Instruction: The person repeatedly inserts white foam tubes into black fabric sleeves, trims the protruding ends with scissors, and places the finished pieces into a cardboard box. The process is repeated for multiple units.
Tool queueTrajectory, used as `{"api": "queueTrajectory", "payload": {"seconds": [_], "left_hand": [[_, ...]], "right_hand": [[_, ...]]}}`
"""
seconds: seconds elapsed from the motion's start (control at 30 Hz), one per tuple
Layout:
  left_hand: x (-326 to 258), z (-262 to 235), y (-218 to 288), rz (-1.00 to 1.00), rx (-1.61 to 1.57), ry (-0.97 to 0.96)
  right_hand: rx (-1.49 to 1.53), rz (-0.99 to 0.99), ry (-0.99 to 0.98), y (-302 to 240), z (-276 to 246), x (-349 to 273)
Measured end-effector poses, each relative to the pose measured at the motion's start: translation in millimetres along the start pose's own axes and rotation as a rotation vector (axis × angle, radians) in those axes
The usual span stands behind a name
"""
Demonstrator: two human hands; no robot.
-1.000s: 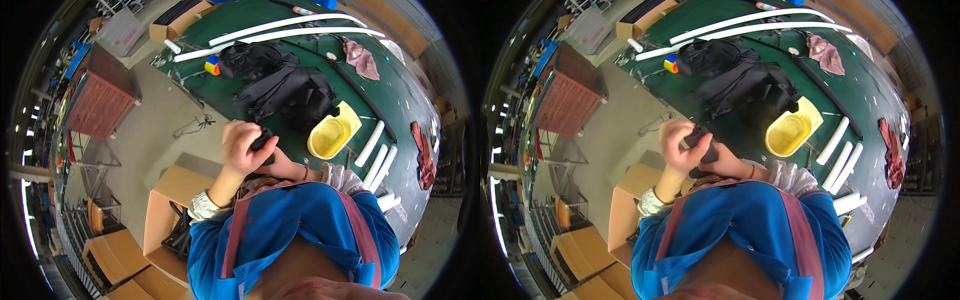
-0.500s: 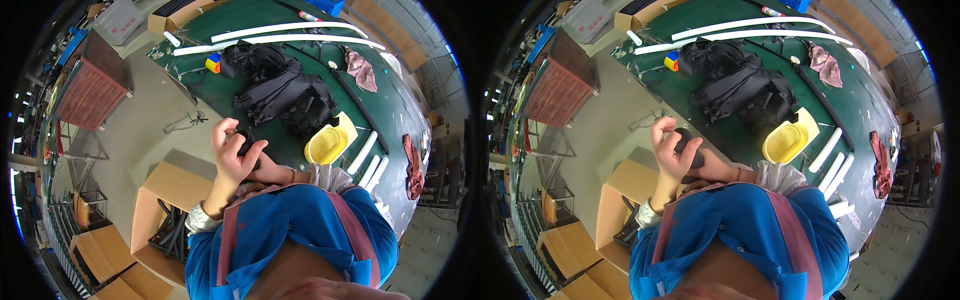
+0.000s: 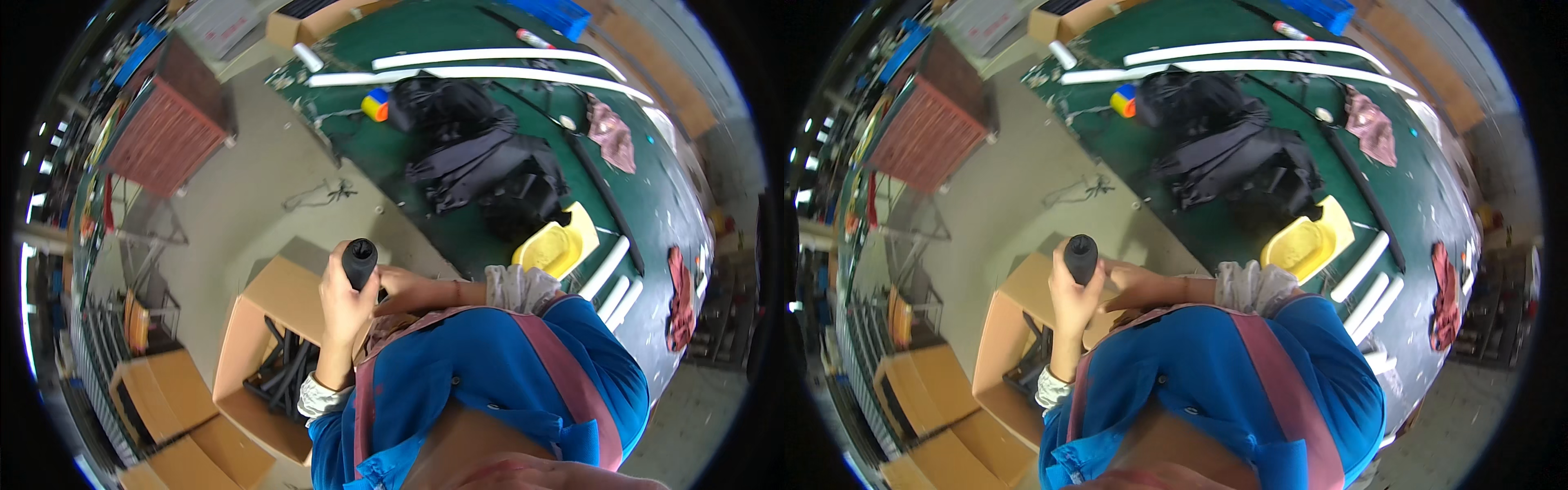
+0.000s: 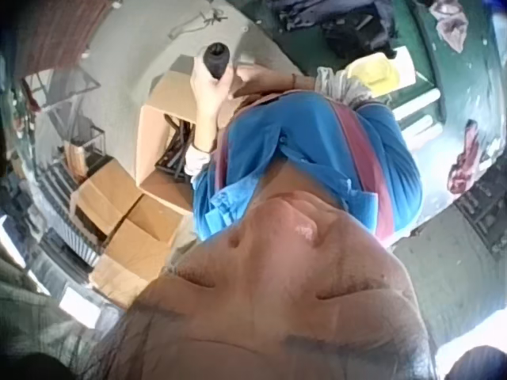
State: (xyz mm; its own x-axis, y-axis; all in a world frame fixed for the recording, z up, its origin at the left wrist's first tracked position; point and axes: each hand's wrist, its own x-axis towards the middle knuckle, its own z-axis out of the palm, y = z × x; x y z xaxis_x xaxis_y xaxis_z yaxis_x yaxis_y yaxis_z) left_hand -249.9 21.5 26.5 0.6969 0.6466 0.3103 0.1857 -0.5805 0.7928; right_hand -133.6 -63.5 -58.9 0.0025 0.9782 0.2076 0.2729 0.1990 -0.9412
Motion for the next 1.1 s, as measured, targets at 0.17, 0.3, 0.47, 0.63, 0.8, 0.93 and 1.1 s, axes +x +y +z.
{"api": "queueTrajectory", "payload": {"seconds": [0.17, 0.3, 0.47, 0.63, 0.8, 0.93, 1.1], "left_hand": [[-50.4, -49.5, -56.7, -0.012, 0.595, -0.009], [-128.5, -84.7, -142.2, -0.041, 0.857, 0.114], [-228.7, -113.1, -224.5, -0.431, 1.038, 0.08], [-219.3, -90.2, -248.7, -1.098, 1.247, -0.154], [-88.0, -15.9, -265.4, -0.515, 1.029, -0.21], [29.6, 49.7, -243.5, -0.207, 0.848, -0.251], [177.0, 129.2, -230.9, 0.168, 0.696, -0.364]], "right_hand": [[0.036, 0.31, -0.013, 6.9, -20.5, -22.7], [-0.077, 0.428, 0.146, 18.2, -47.8, -55.7], [-0.105, 0.574, 0.283, 25.5, -65.6, -102.7], [-0.041, 0.633, 0.402, 29.7, -74.9, -127.6], [-0.027, 0.622, 0.519, 32.2, -83.3, -125.4], [-0.174, 0.549, 0.528, 34.8, -92.6, -115.5], [-0.131, 0.76, 0.774, 32.6, -116.7, -101.5]]}}
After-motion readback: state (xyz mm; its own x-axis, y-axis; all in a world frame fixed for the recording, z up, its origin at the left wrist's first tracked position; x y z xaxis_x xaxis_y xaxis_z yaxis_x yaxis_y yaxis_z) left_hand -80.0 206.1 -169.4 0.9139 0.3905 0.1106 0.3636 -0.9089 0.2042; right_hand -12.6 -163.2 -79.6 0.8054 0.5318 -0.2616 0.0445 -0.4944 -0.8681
